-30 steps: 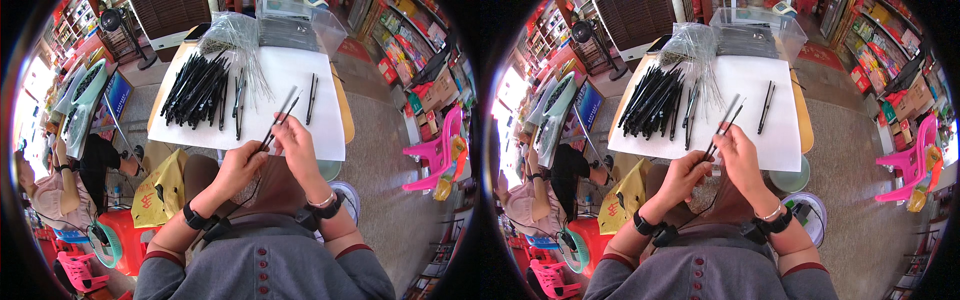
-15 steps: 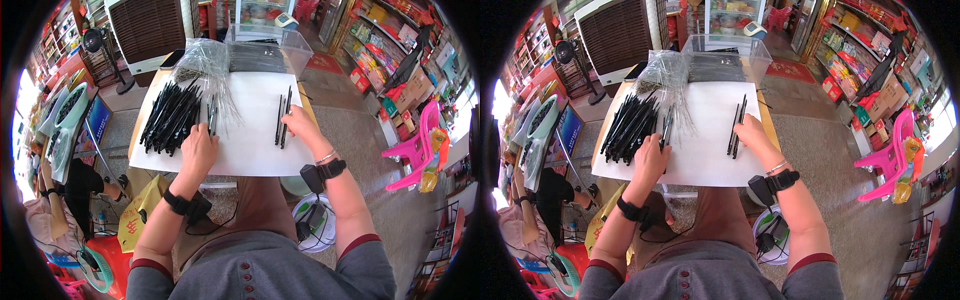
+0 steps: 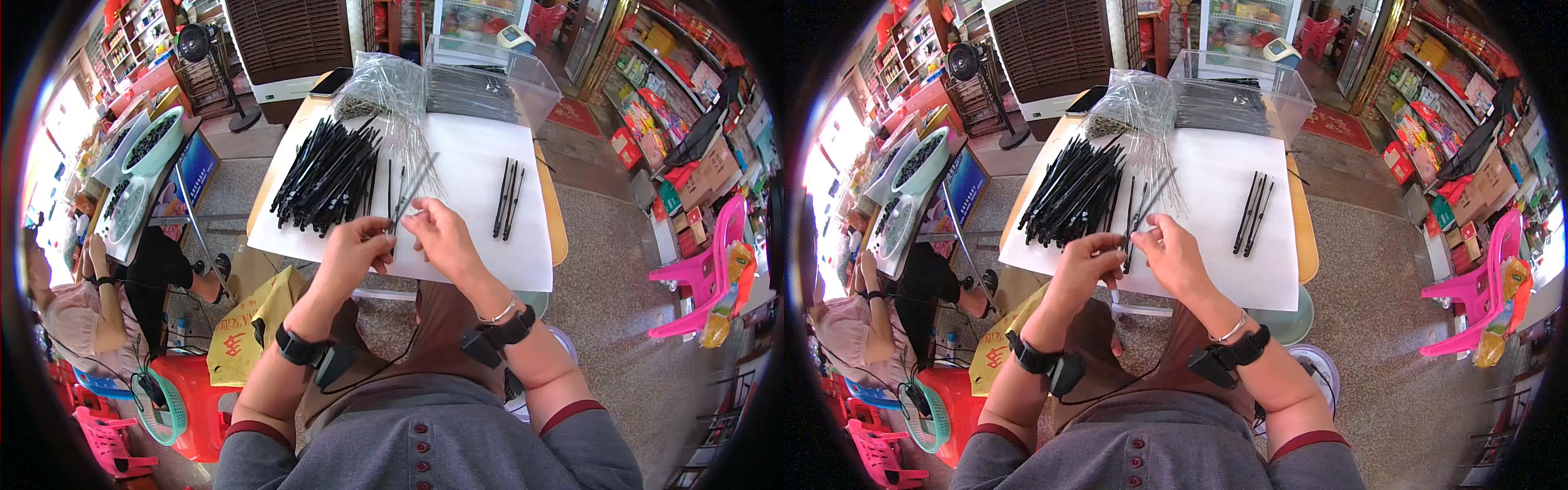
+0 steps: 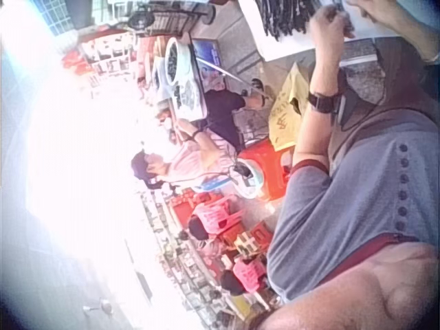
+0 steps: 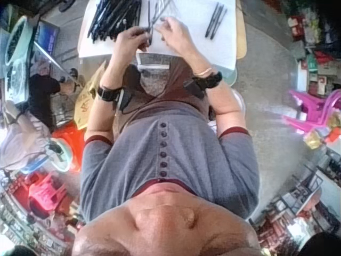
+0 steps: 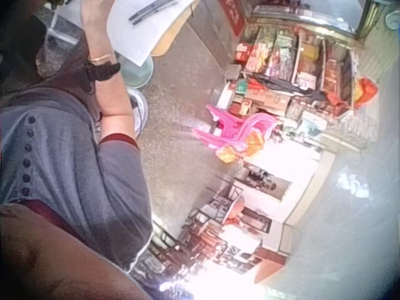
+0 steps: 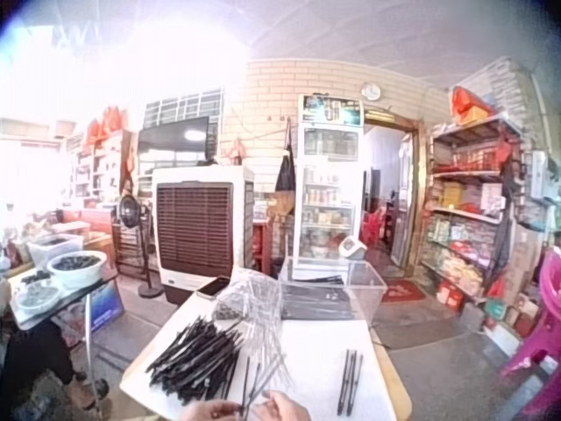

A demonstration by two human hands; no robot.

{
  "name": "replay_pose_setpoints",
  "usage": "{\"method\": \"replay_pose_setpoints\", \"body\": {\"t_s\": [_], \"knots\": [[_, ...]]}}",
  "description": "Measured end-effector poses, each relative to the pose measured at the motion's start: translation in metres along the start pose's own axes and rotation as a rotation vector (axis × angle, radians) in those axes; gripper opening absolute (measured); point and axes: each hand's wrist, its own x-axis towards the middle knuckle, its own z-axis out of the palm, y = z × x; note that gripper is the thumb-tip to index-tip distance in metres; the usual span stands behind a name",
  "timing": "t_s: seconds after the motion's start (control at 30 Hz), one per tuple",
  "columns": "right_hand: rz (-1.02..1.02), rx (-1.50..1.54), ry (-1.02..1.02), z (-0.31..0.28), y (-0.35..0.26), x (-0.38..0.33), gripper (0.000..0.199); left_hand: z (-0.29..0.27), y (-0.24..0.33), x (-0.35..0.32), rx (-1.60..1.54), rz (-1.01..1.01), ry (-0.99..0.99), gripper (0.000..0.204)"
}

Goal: Assembling windshield wiper blades by inserting metal reinforcements into the rubber/plastic frames.

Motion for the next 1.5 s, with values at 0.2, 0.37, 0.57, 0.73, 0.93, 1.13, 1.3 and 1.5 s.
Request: {"method": "replay_pose_setpoints", "body": {"t_s": [0.2, 0.37, 0.57, 0.73, 0.93, 1.13, 1.3, 1.5], "knots": [[0.089, 0.372, -0.142, -0.002, -0.001, -0.006, 0.022, 0.01, -0.012, -0.017, -0.089, 0.011, -0.024, 0.022], [0.014, 0.346, -0.086, -0.012, -0.014, -0.02, 0.018, 0.029, -0.014, -0.022, -0.056, 0.12, 0.013, 0.023], [0.012, 0.252, -0.105, -0.029, -0.005, -0.017, 0.017, 0.035, -0.016, -0.017, -0.076, 0.072, -0.12, 0.022], [0.027, 0.163, -0.044, -0.033, -0.006, -0.002, 0.025, 0.046, -0.018, -0.006, -0.307, -0.008, -0.049, 0.025], [-0.078, -0.477, 0.051, -0.024, 0.016, 0.047, 0.031, 0.044, -0.03, 0.012, -0.239, 0.067, 0.164, 0.025], [-0.205, -0.945, 0.057, -0.005, 0.019, 0.056, 0.026, 0.022, -0.022, 0.024, -0.075, 0.135, 0.283, 0.024], [-0.105, -0.913, 0.082, -0.026, 0.014, 0.043, 0.022, 0.026, -0.01, 0.015, -0.125, 0.098, 0.188, 0.024], [-0.134, -0.868, 0.129, -0.048, -0.006, -0.014, 0.014, 0.044, -0.014, 0.019, -0.2, 0.09, 0.121, 0.025]]}}
